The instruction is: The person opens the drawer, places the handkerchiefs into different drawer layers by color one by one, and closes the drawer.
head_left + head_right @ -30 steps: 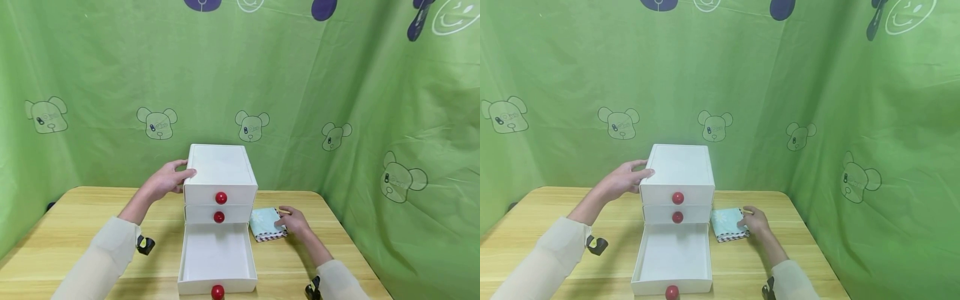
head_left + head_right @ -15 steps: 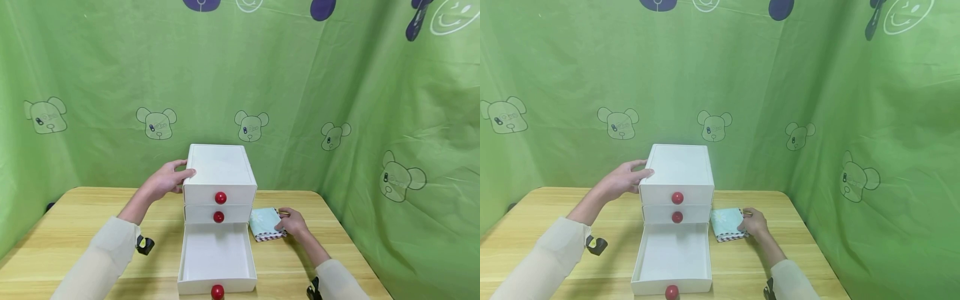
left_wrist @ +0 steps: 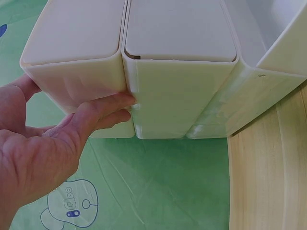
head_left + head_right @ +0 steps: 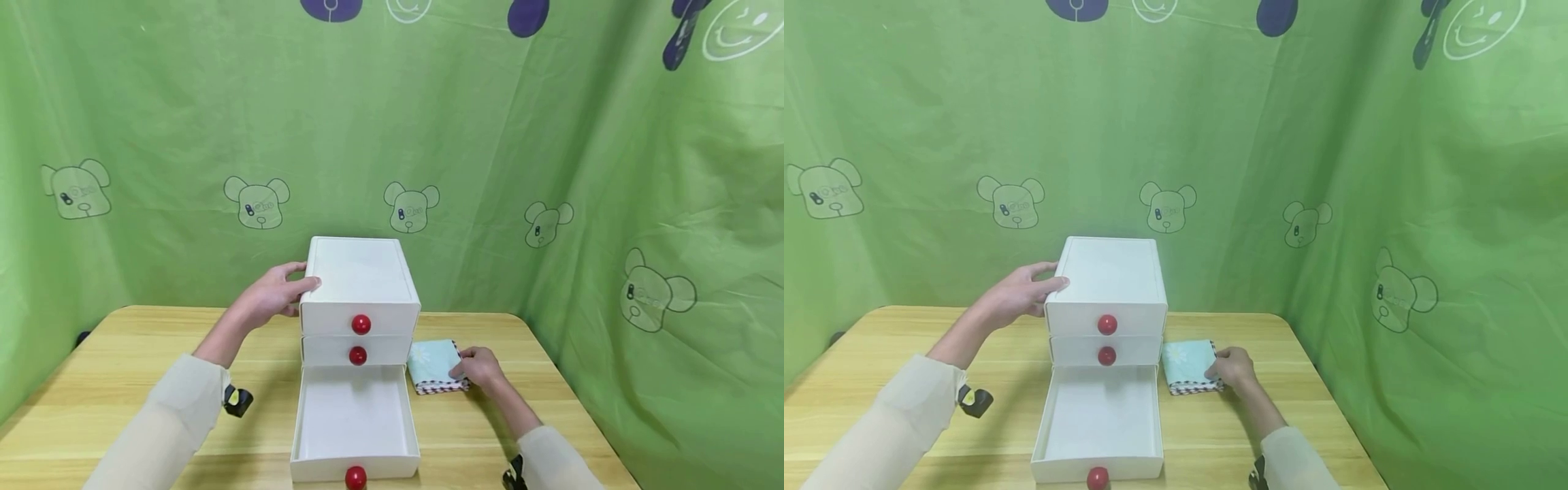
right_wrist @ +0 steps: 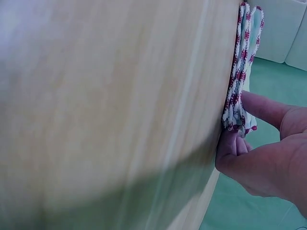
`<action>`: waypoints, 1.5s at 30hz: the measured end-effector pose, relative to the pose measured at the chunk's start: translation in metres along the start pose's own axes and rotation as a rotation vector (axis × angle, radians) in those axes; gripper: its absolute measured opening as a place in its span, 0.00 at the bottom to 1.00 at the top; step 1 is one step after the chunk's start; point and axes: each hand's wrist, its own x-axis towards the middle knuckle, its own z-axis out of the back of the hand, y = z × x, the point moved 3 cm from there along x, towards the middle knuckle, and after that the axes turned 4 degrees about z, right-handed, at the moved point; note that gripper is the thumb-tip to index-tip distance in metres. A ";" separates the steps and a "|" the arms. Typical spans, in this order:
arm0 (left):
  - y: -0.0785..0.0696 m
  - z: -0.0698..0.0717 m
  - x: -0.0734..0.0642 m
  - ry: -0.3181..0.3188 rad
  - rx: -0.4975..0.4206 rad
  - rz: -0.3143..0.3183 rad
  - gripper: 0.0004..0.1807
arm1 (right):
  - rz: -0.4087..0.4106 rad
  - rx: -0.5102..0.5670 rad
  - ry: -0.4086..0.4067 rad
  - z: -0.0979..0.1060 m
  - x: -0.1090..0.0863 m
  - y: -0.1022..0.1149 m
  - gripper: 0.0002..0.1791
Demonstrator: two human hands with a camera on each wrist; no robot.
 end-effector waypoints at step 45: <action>-0.002 -0.001 -0.001 -0.002 -0.007 0.001 0.44 | 0.074 0.300 0.095 0.024 -0.022 0.036 0.27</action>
